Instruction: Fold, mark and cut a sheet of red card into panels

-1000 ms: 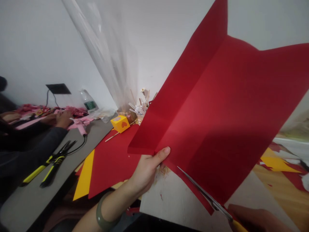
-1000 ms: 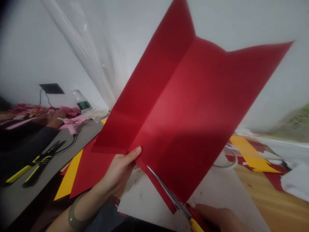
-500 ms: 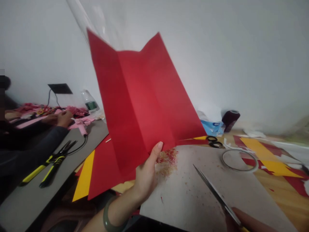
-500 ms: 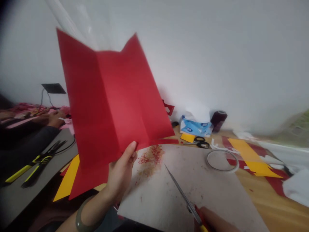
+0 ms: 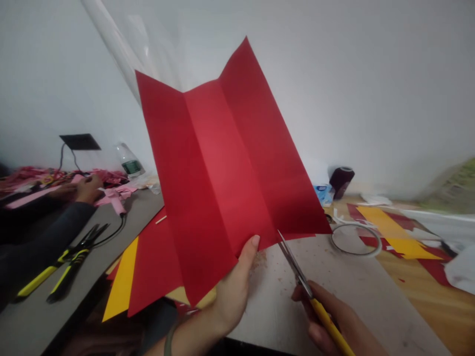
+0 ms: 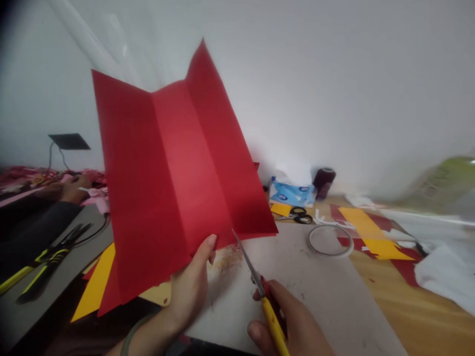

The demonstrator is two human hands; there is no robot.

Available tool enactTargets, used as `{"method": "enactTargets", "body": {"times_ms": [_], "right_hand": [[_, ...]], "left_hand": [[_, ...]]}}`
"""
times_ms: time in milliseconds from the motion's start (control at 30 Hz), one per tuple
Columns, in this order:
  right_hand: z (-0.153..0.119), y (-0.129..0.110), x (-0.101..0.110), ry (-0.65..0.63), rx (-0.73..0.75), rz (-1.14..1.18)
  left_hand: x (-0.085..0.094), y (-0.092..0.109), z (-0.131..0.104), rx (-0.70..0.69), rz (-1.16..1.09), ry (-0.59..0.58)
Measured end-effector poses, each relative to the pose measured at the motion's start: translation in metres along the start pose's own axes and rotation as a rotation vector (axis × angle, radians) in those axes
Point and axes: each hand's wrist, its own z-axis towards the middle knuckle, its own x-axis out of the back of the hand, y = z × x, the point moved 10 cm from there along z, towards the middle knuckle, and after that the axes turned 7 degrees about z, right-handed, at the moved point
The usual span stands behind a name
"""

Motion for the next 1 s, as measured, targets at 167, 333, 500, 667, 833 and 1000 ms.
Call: {"method": "enactTargets", "body": {"times_ms": [167,333,500,667,833,1000], "right_hand": [[0.001,0.012,-0.008,-0.016,-0.009,0.126],[0.003,0.012,-0.005,0.134,0.061,0.296],[0.007,0.005,0.003,0.155,0.145,0.291],[0.007,0.007,0.002,0.182,0.136,0.323],[0.007,0.014,0.000,0.198,0.128,0.327],[0.013,0.024,-0.014,0.008,0.058,0.268]], "left_hand": [[-0.009,0.005,-0.006,-0.035,-0.040,-0.031],[-0.010,0.008,-0.008,-0.033,-0.141,-0.067],[-0.009,0.002,-0.010,0.021,-0.140,-0.083],[-0.018,-0.015,-0.015,0.142,-0.114,-0.152],[-0.022,-0.018,-0.017,0.159,-0.134,-0.172],[-0.018,-0.012,-0.015,0.148,-0.134,-0.183]]}}
